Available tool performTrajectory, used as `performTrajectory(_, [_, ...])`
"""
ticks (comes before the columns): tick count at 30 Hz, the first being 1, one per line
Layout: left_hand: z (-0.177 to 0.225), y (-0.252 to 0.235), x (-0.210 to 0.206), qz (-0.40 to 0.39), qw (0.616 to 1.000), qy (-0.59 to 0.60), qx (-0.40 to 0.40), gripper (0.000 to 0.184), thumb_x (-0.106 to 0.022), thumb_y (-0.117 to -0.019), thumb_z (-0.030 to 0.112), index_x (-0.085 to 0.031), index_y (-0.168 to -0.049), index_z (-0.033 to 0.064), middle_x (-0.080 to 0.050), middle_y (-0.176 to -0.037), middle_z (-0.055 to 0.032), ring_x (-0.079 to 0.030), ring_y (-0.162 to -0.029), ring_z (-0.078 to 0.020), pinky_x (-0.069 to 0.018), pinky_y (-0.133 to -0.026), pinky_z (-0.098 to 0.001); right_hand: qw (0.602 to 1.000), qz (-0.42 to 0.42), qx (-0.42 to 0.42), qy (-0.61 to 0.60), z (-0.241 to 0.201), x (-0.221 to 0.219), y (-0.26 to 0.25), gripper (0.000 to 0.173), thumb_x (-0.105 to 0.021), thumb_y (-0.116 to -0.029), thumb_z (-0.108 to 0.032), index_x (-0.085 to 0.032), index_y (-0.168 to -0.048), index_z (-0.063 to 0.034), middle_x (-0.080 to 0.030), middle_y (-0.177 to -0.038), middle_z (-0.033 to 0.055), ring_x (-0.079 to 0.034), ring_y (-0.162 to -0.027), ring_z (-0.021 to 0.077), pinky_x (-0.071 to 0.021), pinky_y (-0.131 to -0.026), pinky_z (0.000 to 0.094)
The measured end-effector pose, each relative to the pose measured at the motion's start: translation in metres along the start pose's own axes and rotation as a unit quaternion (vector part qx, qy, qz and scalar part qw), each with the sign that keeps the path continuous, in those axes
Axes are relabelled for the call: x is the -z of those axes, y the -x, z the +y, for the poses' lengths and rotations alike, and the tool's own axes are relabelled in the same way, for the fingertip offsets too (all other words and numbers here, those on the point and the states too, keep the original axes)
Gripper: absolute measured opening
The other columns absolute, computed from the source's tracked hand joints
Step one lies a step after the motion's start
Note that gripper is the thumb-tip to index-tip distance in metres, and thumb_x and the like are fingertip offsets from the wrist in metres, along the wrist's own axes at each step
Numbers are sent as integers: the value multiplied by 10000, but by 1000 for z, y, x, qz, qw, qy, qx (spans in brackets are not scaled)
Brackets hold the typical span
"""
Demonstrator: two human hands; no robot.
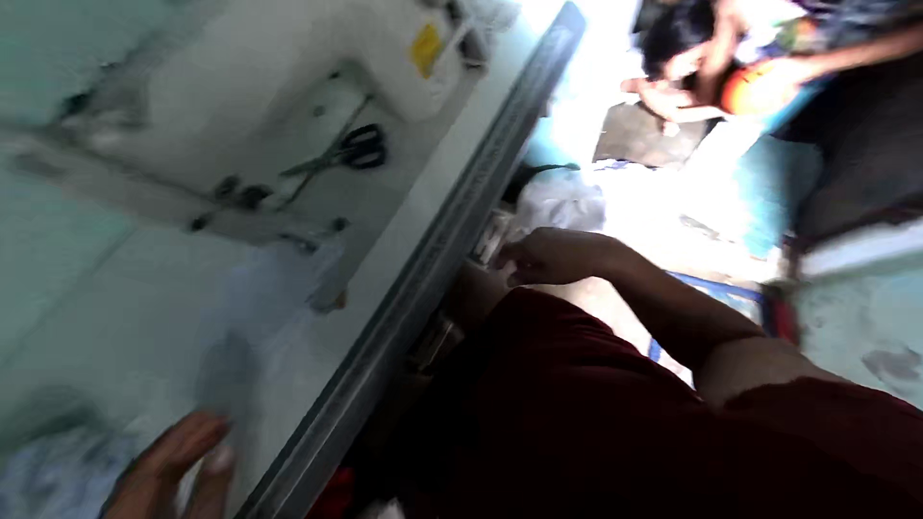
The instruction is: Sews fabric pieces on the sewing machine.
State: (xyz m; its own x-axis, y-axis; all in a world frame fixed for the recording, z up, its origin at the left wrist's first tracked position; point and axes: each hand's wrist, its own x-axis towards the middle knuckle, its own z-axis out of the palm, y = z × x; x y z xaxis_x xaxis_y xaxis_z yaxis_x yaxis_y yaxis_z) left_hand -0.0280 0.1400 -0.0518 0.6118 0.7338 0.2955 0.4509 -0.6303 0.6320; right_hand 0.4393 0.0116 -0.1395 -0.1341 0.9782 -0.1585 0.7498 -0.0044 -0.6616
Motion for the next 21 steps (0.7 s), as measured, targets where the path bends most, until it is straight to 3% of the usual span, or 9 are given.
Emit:
performTrajectory(2, [-9,-4,0,40,998,-52,19,482,-583,-1034,236,-546,-1319,-151,-639,-1295,-225,-642,-1178,-138,-519,-1038,-304,998,-6,58,15,-23,1,-11,316,-653,-1015,-272,-687,-1267,-84,-730,-931,106,-709,-828,264,-582,-812,523])
performTrajectory(4, [-18,-14,3,61,991,-110,35,472,-582,-1018,296,-619,-1275,-99,-658,-1273,-249,-652,-1186,-222,-516,-1044,-389,992,-9,122,26,-43,3,-22,291,-664,-1002,-258,-705,-1242,-98,-742,-971,95,-720,-860,256,-586,-820,518])
performTrajectory(6, [-23,-27,7,48,986,-154,46,439,-565,-1020,316,-648,-1285,-23,-661,-1296,-214,-637,-1228,-277,-495,-1064,-491,985,-23,165,38,-61,2,-34,302,-639,-1015,-301,-703,-1259,-137,-748,-1018,68,-723,-894,231,-586,-835,503])
performTrajectory(9, [-23,-58,4,17,980,-195,37,339,-584,-1027,220,-675,-1280,13,-656,-1311,-198,-610,-1256,-347,-464,-1064,-578,970,-13,238,49,-81,-4,-51,290,-602,-1023,-325,-719,-1214,-142,-747,-1003,46,-723,-885,204,-592,-806,476])
performTrajectory(12, [-26,-99,-8,-11,978,-209,-1,291,-546,-1050,151,-679,-1273,20,-640,-1347,-191,-577,-1302,-363,-449,-1100,-549,951,11,306,45,-93,-10,-67,323,-559,-1036,-342,-732,-1214,-135,-757,-1024,40,-730,-903,181,-604,-820,441])
performTrajectory(15, [-44,-141,-26,-54,977,-201,-55,314,-505,-1040,81,-661,-1305,18,-602,-1401,-209,-512,-1369,-394,-387,-1156,-546,923,65,376,51,-104,-18,-87,307,-540,-1036,-308,-747,-1129,-101,-734,-931,55,-710,-847,185,-602,-772,388])
performTrajectory(18, [-64,-162,-42,-119,970,-189,-90,337,-480,-1043,63,-678,-1315,62,-621,-1418,-146,-502,-1404,-356,-338,-1209,-513,924,96,362,81,-125,-26,-115,253,-587,-1019,-263,-744,-1125,-96,-711,-1006,93,-686,-1003,261,-570,-926,445])
performTrajectory(21, [-72,-166,-44,-152,970,-168,-87,338,-474,-1056,90,-686,-1320,95,-640,-1405,-103,-502,-1406,-335,-333,-1210,-520,944,93,287,132,-153,-38,-154,340,-616,-1024,-282,-670,-1274,-58,-629,-1308,176,-566,-1288,361,-457,-1085,540])
